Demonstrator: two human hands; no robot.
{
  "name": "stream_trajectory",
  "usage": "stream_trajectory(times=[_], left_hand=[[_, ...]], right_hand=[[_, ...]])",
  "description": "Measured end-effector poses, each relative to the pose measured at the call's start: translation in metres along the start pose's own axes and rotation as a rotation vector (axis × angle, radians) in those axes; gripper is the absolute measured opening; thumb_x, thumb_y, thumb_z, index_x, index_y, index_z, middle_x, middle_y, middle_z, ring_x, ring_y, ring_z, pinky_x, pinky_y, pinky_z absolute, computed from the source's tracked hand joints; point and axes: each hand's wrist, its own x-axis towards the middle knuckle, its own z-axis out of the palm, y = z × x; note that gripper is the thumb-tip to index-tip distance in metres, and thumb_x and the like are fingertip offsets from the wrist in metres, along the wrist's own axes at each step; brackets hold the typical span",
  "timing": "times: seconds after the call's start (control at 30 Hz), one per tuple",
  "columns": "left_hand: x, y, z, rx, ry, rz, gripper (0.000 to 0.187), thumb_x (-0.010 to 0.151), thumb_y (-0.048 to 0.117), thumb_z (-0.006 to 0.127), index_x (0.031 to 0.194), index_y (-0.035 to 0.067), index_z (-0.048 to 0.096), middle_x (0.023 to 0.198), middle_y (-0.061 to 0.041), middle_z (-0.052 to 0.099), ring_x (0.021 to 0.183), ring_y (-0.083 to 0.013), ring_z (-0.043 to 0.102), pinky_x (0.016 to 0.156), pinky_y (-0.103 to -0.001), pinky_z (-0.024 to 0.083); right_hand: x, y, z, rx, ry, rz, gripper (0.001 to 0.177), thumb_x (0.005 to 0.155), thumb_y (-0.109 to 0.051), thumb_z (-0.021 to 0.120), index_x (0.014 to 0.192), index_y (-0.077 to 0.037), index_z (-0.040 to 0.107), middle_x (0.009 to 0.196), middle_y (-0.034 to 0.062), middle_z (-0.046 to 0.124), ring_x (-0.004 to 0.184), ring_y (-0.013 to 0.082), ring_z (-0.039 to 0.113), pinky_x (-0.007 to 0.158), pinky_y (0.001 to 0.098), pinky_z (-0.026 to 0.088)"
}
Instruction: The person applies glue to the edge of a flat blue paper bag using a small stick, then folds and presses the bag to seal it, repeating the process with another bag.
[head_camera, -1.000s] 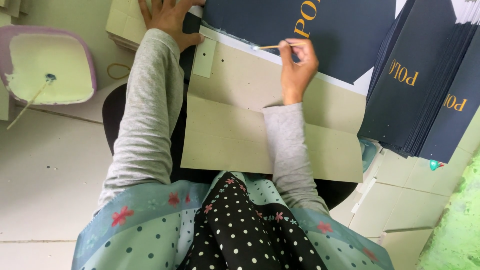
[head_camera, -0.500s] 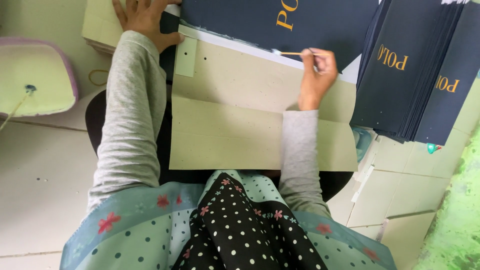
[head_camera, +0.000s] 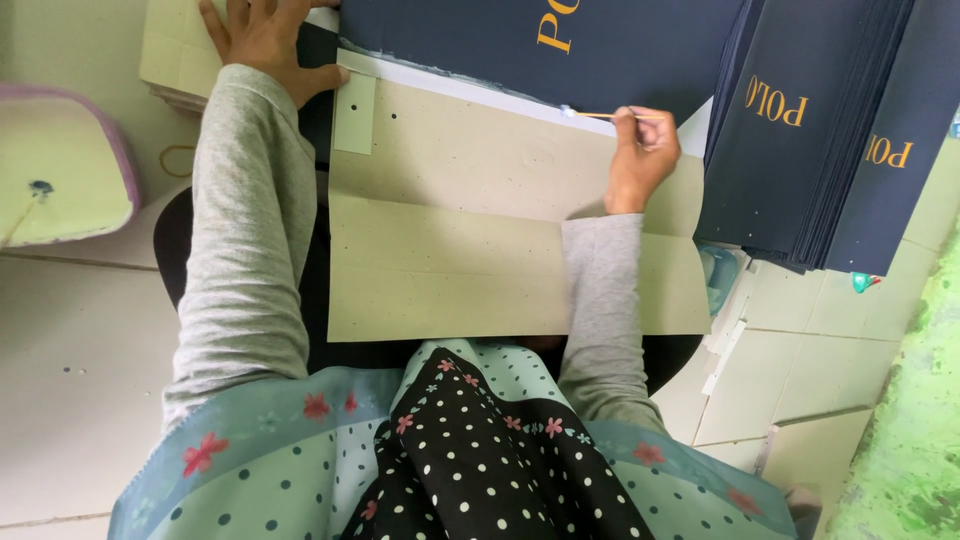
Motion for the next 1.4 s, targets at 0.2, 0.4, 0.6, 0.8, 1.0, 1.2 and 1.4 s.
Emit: stream_trajectory(times=[0.2,0.4,0.6,0.8,1.0,1.2,1.4], left_hand=[[-0.002,0.002,-0.001,-0.006,0.016,0.011,0.083,0.081,0.037,0.08,0.153,0.032,0.039,0.169,-0.008,0.016,0.153,-0.0409,0.003,0.111,-0.068,-0.014],[-0.002,0.003,-0.001,-0.004,-0.003,-0.008,0.074,0.08,0.037,0.08,0.146,0.034,0.046,0.169,-0.008,0.014,0.153,-0.0396,0.0,0.113,-0.066,-0.014],[0.001,-0.003,0.004,0.022,0.026,0.006,0.087,0.08,0.042,0.079,0.155,0.032,0.037,0.169,-0.011,0.017,0.153,-0.043,0.005,0.111,-0.067,-0.014],[-0.001,0.0,-0.001,-0.007,0.013,0.008,0.084,0.082,0.036,0.08,0.155,0.032,0.038,0.169,-0.013,0.018,0.153,-0.0427,0.004,0.111,-0.066,-0.014],[-0.001,-0.004,0.004,-0.009,0.058,0.062,0.069,0.079,0.034,0.082,0.141,0.033,0.051,0.168,-0.012,0.022,0.152,-0.0433,0.006,0.11,-0.069,-0.012],[-0.002,-0.005,0.001,-0.018,0.046,0.074,0.072,0.079,0.04,0.079,0.145,0.032,0.049,0.167,-0.015,0.024,0.152,-0.0449,0.007,0.109,-0.066,-0.015],[-0.008,0.002,-0.005,-0.032,0.041,0.088,0.066,0.083,0.033,0.08,0.142,0.03,0.051,0.169,-0.011,0.022,0.152,-0.0452,0.005,0.11,-0.068,-0.014]], right_hand=[[0.002,-0.017,-0.015,-0.244,0.032,-0.134,0.007,0.086,-0.006,0.077,0.086,-0.009,0.07,0.079,0.0013,0.075,0.073,0.0106,0.072,0.07,0.0244,0.059],[-0.023,-0.045,0.033,-0.259,-0.083,-0.24,0.007,0.087,-0.007,0.075,0.086,-0.011,0.07,0.082,-0.0014,0.074,0.072,0.0109,0.069,0.069,0.024,0.056],[-0.036,-0.067,0.06,-0.072,-0.223,-0.07,0.009,0.086,-0.014,0.077,0.086,-0.011,0.069,0.082,0.0007,0.074,0.077,0.0129,0.07,0.075,0.0259,0.057],[-0.027,-0.036,0.032,-0.042,-0.174,-0.043,0.009,0.086,-0.006,0.077,0.088,-0.01,0.069,0.082,0.0028,0.074,0.078,0.0127,0.072,0.077,0.0241,0.058],[-0.01,-0.031,-0.013,-0.257,-0.074,-0.152,0.008,0.086,-0.009,0.076,0.088,-0.012,0.069,0.082,0.0004,0.077,0.075,0.0111,0.072,0.072,0.0239,0.056],[-0.008,-0.033,-0.026,-0.245,-0.021,-0.184,0.008,0.091,-0.012,0.079,0.095,-0.012,0.072,0.09,0.0003,0.074,0.084,0.0137,0.069,0.079,0.0267,0.057],[-0.019,-0.001,-0.018,0.238,-0.09,0.125,0.015,0.09,-0.008,0.078,0.102,-0.004,0.069,0.099,0.0189,0.08,0.095,0.0216,0.078,0.092,0.0316,0.06]])
